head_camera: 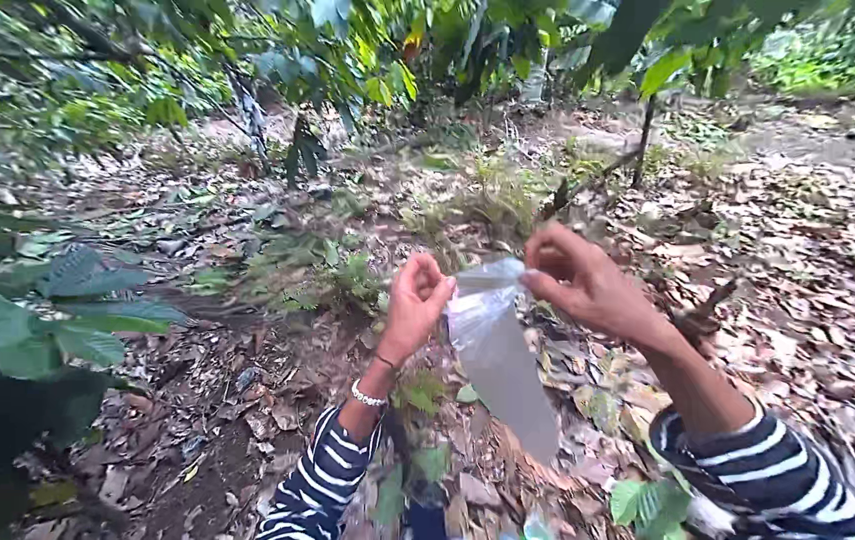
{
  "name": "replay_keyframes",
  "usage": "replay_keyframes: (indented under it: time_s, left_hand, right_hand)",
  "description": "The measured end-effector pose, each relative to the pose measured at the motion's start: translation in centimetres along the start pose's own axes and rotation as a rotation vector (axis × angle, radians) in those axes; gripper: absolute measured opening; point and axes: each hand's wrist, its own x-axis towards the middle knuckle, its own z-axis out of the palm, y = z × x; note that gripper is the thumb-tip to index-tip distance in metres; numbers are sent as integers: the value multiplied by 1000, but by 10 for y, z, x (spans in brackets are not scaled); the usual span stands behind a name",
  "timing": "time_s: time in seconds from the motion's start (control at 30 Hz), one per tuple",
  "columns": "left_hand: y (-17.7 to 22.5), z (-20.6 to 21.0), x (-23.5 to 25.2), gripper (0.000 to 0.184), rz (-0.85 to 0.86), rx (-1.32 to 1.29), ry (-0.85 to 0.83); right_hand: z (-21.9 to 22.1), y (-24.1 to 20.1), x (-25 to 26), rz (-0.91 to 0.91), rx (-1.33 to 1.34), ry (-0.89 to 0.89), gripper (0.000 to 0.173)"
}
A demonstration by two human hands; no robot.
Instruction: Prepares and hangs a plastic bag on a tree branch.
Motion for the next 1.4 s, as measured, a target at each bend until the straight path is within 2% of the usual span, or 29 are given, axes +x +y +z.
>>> replay_keyframes:
  time_s: [0.07,0.13,0.2,0.3,0.37,0.43,0.5,0.6,0.67,0.73,0.8,0.9,1.13,1.3,1.4]
  left_hand:
    - [-14,-22,32,7,67,168,-13]
    - [-31,-48,62,18,159,407,-78]
    - [-45,-67,89,24,210,623,-109]
    - [-62,-89,135,31,224,820,-98]
    - [-69,-102,168,32,183,896,-106]
    - [-76,-117,201,32,112,930,-131]
    - [-87,-133,231,32,69,937,-146]
    - [-94,-149,268,32,-8,958,-181]
    - [-96,-158,292,31,-38,1002,-190]
    - [-96,-169,319,27,11,1064,-170]
    - [-96,-183,350,27,95,1106,-149]
    - [-96,-204,406,24,174,1074,-118]
    - [-87,-240,537,20,106,1048,35]
    - [-72,-252,620,21,90,952,134]
    - [-59,-255,661,20,70,992,185]
  right_hand:
    - [4,29,29,-137,-127,-12,15]
    - [7,53,60,-170,-263,-76,27]
    - [11,61,93,-73,-430,-196,33]
    - [24,59,152,201,-688,-449,33]
    - [31,66,183,202,-756,-514,29]
    - [37,83,204,43,-735,-444,24]
    - [46,107,222,-221,-623,-304,17]
    - [56,132,257,-470,-455,-302,16]
    - [57,143,285,-478,-416,-351,20]
    - [52,153,316,-431,-437,-341,24]
    - [45,169,351,-410,-458,-237,23]
    - [30,205,411,-482,-451,-45,15]
    - [-13,275,559,-545,-317,54,21]
    - [-39,306,648,-656,-265,122,22]
    - [-56,317,698,-731,-217,162,24]
